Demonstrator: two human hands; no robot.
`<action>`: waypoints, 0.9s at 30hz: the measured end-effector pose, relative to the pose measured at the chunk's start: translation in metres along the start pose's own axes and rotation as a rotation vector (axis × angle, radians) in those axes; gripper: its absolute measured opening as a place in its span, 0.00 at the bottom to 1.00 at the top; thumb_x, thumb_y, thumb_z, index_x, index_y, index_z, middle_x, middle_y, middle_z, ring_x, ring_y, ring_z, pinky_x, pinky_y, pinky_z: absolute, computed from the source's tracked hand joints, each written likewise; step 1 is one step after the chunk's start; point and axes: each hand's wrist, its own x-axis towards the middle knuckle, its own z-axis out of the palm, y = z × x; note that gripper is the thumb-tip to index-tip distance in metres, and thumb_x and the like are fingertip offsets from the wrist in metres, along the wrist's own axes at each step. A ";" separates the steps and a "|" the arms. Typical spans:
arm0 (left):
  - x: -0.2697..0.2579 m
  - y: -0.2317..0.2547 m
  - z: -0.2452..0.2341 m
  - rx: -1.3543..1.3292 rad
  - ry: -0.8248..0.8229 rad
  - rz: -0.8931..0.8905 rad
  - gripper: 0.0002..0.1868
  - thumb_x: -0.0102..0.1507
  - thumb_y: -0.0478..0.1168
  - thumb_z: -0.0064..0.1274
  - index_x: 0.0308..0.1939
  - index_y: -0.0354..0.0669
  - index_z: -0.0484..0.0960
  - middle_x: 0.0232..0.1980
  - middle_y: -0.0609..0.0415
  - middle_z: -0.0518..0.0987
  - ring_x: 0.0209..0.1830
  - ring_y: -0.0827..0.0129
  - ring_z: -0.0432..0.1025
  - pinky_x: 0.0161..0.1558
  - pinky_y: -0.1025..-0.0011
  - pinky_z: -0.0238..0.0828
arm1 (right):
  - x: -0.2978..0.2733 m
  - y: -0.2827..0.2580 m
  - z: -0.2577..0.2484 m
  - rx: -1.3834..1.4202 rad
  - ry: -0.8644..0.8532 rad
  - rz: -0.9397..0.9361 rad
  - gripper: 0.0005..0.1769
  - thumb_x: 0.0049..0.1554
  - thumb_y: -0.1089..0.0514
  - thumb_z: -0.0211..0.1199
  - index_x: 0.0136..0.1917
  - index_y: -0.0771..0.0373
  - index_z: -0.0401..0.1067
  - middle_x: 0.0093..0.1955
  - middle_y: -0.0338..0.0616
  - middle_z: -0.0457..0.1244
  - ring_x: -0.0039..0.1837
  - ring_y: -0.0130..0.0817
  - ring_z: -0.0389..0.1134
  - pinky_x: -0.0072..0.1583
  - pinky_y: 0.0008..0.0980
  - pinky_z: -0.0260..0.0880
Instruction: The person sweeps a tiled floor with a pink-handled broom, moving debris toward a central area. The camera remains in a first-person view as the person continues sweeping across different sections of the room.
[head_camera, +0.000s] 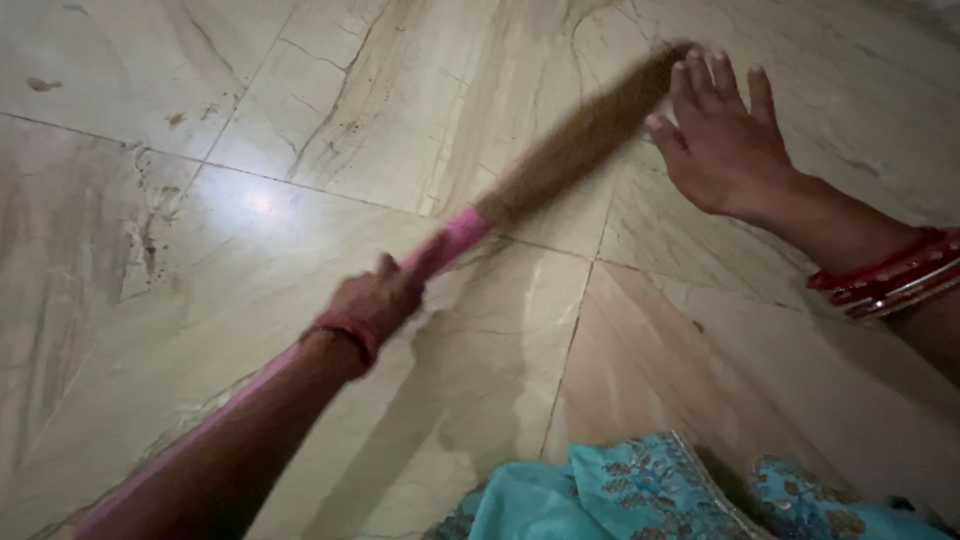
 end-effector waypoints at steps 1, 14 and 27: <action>0.003 -0.006 -0.009 0.017 0.015 -0.061 0.39 0.68 0.45 0.44 0.79 0.78 0.45 0.55 0.34 0.74 0.41 0.37 0.77 0.43 0.45 0.76 | -0.001 0.001 0.000 0.014 -0.012 0.016 0.42 0.67 0.38 0.28 0.83 0.69 0.32 0.86 0.56 0.30 0.85 0.50 0.24 0.78 0.54 0.17; -0.008 0.102 0.054 0.029 -0.026 0.433 0.42 0.64 0.39 0.42 0.81 0.65 0.43 0.53 0.34 0.71 0.38 0.39 0.76 0.36 0.46 0.76 | 0.001 0.002 0.004 0.013 -0.060 0.039 0.41 0.67 0.37 0.29 0.83 0.65 0.37 0.86 0.55 0.30 0.85 0.50 0.25 0.79 0.53 0.18; 0.041 -0.011 -0.004 0.072 0.142 -0.199 0.41 0.69 0.46 0.43 0.82 0.69 0.39 0.53 0.32 0.75 0.41 0.36 0.77 0.43 0.44 0.75 | -0.010 0.030 0.003 0.053 -0.033 0.128 0.42 0.67 0.37 0.29 0.83 0.66 0.33 0.86 0.53 0.30 0.85 0.49 0.25 0.79 0.51 0.18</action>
